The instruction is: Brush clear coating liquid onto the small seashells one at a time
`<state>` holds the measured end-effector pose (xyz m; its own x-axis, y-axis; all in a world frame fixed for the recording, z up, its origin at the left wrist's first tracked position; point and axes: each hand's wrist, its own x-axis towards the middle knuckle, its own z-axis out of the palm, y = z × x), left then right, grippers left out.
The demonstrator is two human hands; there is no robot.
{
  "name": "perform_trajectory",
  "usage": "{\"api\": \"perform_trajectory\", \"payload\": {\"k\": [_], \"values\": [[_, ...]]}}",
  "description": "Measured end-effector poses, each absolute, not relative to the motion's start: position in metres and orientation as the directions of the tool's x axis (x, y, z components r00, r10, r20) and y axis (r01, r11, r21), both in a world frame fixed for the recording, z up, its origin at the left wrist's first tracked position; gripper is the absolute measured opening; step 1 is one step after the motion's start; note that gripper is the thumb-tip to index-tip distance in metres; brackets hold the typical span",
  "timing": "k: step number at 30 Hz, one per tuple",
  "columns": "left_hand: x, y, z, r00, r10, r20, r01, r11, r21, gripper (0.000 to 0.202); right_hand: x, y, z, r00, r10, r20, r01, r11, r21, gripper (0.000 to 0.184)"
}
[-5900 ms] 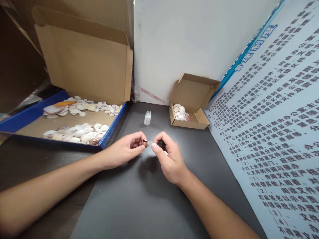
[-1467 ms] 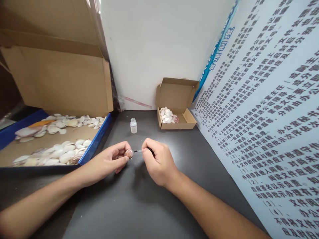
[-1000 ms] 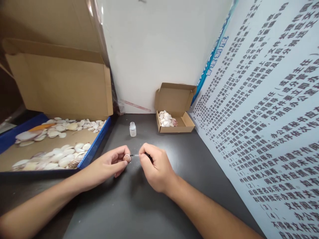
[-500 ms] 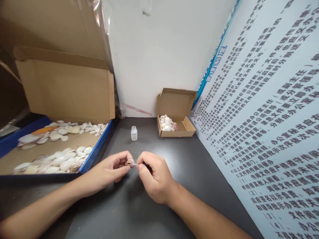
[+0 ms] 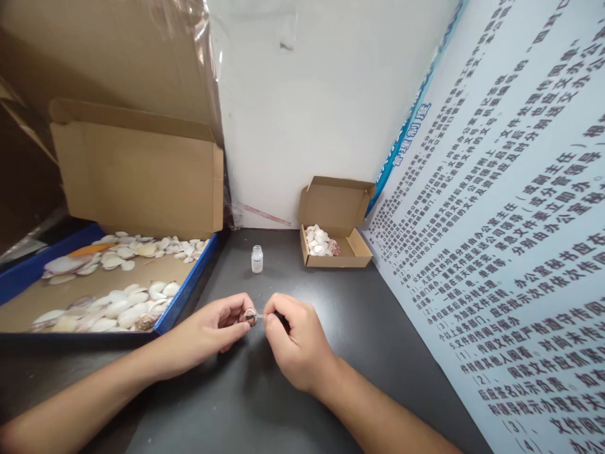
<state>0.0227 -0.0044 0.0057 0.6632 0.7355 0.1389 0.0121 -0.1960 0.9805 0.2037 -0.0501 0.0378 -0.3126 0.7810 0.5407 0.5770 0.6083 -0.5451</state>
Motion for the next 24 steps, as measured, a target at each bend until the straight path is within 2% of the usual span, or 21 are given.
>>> {"api": "perform_trajectory", "payload": {"k": [5, 11, 17, 24], "values": [[0.0227, -0.0040, 0.0060, 0.660, 0.740, 0.133, 0.019, -0.193, 0.981, 0.015, 0.2061, -0.0479, 0.0381, -0.260, 0.817, 0.514, 0.614, 0.551, -0.565, 0.021], [0.0224, -0.0044, 0.0078, 0.663, 0.738, 0.130, 0.031, -0.200, 0.979, 0.017, 0.2028, -0.0504, 0.0385, -0.327, 0.781, 0.532, 0.567, 0.612, -0.552, 0.020], [0.0221, -0.0040, 0.0068, 0.665, 0.735, 0.136, 0.013, -0.192, 0.981, 0.012, 0.2044, -0.0483, 0.0394, -0.233, 0.801, 0.551, 0.638, 0.554, -0.535, 0.021], [0.0226, -0.0038, 0.0056, 0.663, 0.734, 0.150, 0.023, -0.220, 0.975, 0.017, 0.2026, -0.0523, 0.0388, -0.351, 0.747, 0.564, 0.561, 0.650, -0.513, 0.020]]}}
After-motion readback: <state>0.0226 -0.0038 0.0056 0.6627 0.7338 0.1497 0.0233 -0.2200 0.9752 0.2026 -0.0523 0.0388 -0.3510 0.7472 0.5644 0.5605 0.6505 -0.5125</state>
